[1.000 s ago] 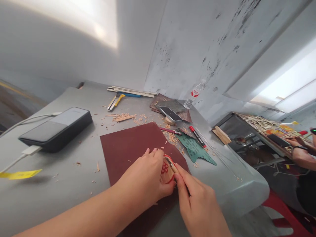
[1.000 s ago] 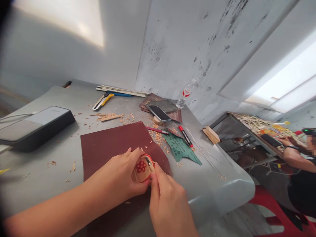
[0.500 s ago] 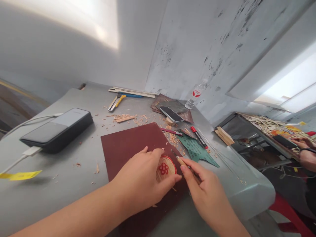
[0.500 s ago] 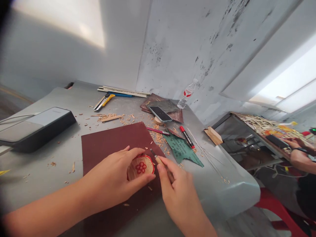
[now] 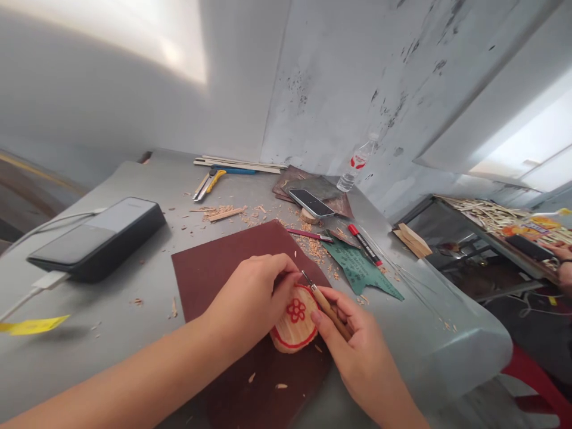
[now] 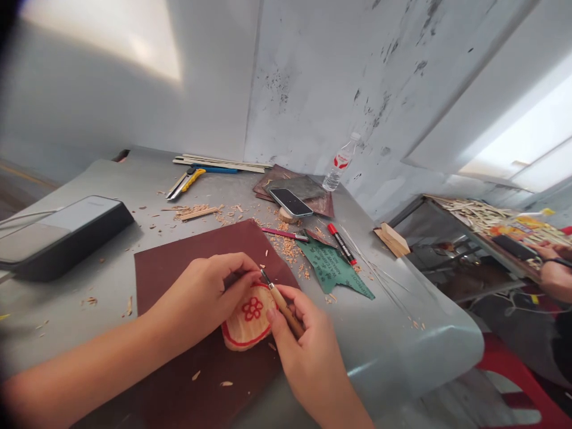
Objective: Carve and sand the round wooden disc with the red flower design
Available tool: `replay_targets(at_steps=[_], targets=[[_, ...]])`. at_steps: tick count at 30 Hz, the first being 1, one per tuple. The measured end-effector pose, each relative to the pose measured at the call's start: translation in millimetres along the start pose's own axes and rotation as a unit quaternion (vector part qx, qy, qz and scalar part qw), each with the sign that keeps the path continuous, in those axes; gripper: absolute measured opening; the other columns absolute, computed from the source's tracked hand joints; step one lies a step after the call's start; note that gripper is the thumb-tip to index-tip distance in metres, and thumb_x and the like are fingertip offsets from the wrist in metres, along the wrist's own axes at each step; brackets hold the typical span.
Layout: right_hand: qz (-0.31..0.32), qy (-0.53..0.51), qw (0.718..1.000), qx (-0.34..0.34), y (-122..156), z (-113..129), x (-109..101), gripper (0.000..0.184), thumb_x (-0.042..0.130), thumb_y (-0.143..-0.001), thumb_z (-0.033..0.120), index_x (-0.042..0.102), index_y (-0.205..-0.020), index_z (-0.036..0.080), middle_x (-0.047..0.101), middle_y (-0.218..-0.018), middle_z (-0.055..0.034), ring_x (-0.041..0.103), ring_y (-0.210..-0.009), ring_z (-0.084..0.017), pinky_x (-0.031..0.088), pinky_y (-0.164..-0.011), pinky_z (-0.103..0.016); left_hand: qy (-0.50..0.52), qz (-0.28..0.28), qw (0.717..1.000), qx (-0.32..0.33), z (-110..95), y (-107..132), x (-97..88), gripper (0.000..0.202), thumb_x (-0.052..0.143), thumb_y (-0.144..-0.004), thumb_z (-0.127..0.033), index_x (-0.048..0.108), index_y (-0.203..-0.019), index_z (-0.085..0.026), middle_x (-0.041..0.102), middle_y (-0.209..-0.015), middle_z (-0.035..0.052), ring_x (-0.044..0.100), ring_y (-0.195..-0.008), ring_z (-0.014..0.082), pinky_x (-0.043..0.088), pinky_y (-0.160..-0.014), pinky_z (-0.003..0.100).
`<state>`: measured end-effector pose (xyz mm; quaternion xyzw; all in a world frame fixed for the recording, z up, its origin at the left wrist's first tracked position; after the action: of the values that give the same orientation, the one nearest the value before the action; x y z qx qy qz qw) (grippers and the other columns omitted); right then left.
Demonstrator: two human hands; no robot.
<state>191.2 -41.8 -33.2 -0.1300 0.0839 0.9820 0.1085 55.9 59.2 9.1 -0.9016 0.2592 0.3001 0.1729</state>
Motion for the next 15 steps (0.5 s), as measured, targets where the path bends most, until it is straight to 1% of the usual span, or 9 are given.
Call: replay_targets(at_steps=[2,3,5,7,9,10,11,13,15], targets=[[0.003,-0.007,1.0,-0.001,0,-1,1,0.037,0.067,-0.099,0.05,0.068,-0.128,0.026,0.074,-0.132,-0.0105,0.069,-0.125,-0.029,0.062,-0.095,-0.035,0.022,-0.001,0.999,-0.034,10,-1,-2.5,0.02,0.054,-0.1,-0.027,0.073,-0.095,-0.026,0.079,-0.087,-0.0026,0.072,-0.079,0.0202,0.051,-0.072,0.033],[0.002,-0.009,1.0,-0.001,1,-2,1,0.037,0.067,-0.099,0.05,0.067,-0.128,0.026,0.074,-0.133,-0.0106,0.068,-0.127,-0.03,0.062,-0.095,-0.035,0.034,-0.008,0.998,-0.043,13,-1,-5.2,0.019,0.053,-0.101,-0.027,0.072,-0.099,-0.027,0.08,-0.089,-0.0029,0.072,-0.079,0.0197,0.051,-0.071,0.032],[0.007,-0.011,1.0,0.001,1,-2,2,0.038,0.065,-0.1,0.051,0.066,-0.13,0.027,0.073,-0.133,-0.0106,0.067,-0.128,-0.03,0.062,-0.095,-0.035,0.055,-0.024,0.997,-0.048,16,0,-12.9,0.021,0.052,-0.1,-0.027,0.071,-0.11,-0.027,0.08,-0.097,-0.0023,0.074,-0.088,0.0193,0.054,-0.078,0.032],[0.015,0.001,1.0,-0.005,3,2,1,0.039,0.061,-0.103,0.051,0.066,-0.132,0.027,0.073,-0.133,-0.0103,0.07,-0.122,-0.028,0.062,-0.096,-0.035,0.063,-0.027,0.997,-0.048,14,1,-19.7,0.025,0.054,-0.1,-0.031,0.069,-0.119,-0.027,0.08,-0.105,-0.0003,0.074,-0.097,0.0204,0.056,-0.086,0.034],[0.015,0.026,0.999,-0.024,4,9,-3,0.038,0.058,-0.104,0.05,0.067,-0.133,0.027,0.074,-0.131,-0.0093,0.072,-0.115,-0.025,0.06,-0.097,-0.035,0.023,0.004,0.998,-0.053,9,4,-19.8,0.03,0.062,-0.095,-0.045,0.072,-0.114,-0.025,0.078,-0.111,0.0033,0.073,-0.101,0.0247,0.056,-0.087,0.038],[0.013,0.038,0.999,-0.036,4,14,-6,0.037,0.058,-0.105,0.05,0.067,-0.133,0.028,0.074,-0.13,-0.0085,0.072,-0.113,-0.024,0.059,-0.098,-0.034,-0.006,0.037,0.998,-0.043,5,5,-15.8,0.034,0.065,-0.092,-0.051,0.074,-0.112,-0.025,0.076,-0.113,0.0051,0.071,-0.104,0.0275,0.056,-0.09,0.042],[0.01,0.047,0.998,-0.047,5,20,-9,0.035,0.058,-0.105,0.049,0.068,-0.131,0.028,0.075,-0.128,-0.0078,0.072,-0.111,-0.023,0.059,-0.097,-0.033,-0.032,0.059,0.997,-0.037,2,8,-12.7,0.042,0.07,-0.087,-0.057,0.075,-0.112,-0.024,0.074,-0.115,0.0066,0.068,-0.108,0.0303,0.055,-0.093,0.045],[0.022,0.057,0.996,-0.059,4,27,-10,0.032,0.058,-0.105,0.048,0.069,-0.127,0.028,0.076,-0.123,-0.0062,0.072,-0.108,-0.021,0.059,-0.093,-0.029,-0.066,0.097,0.993,-0.028,-2,13,-5.4,0.065,0.078,-0.073,-0.07,0.074,-0.119,-0.024,0.07,-0.121,0.0092,0.064,-0.113,0.0357,0.053,-0.096,0.051],[0.051,0.067,0.995,-0.055,3,31,-7,0.029,0.057,-0.106,0.047,0.069,-0.123,0.028,0.076,-0.117,-0.0048,0.071,-0.104,-0.019,0.058,-0.088,-0.026,-0.081,0.12,0.989,-0.02,-4,17,1.2,0.081,0.083,-0.062,-0.076,0.072,-0.123,-0.025,0.066,-0.123,0.0103,0.061,-0.114,0.0381,0.052,-0.098,0.055]])
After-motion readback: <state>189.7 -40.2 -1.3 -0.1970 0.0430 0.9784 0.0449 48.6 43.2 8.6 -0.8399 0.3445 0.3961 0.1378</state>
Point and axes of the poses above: each hand's wrist, its own y-axis away from the middle knuckle, its own x-axis out of the palm, z = x × y, the point moved 10 cm from there along -y, towards the middle knuckle
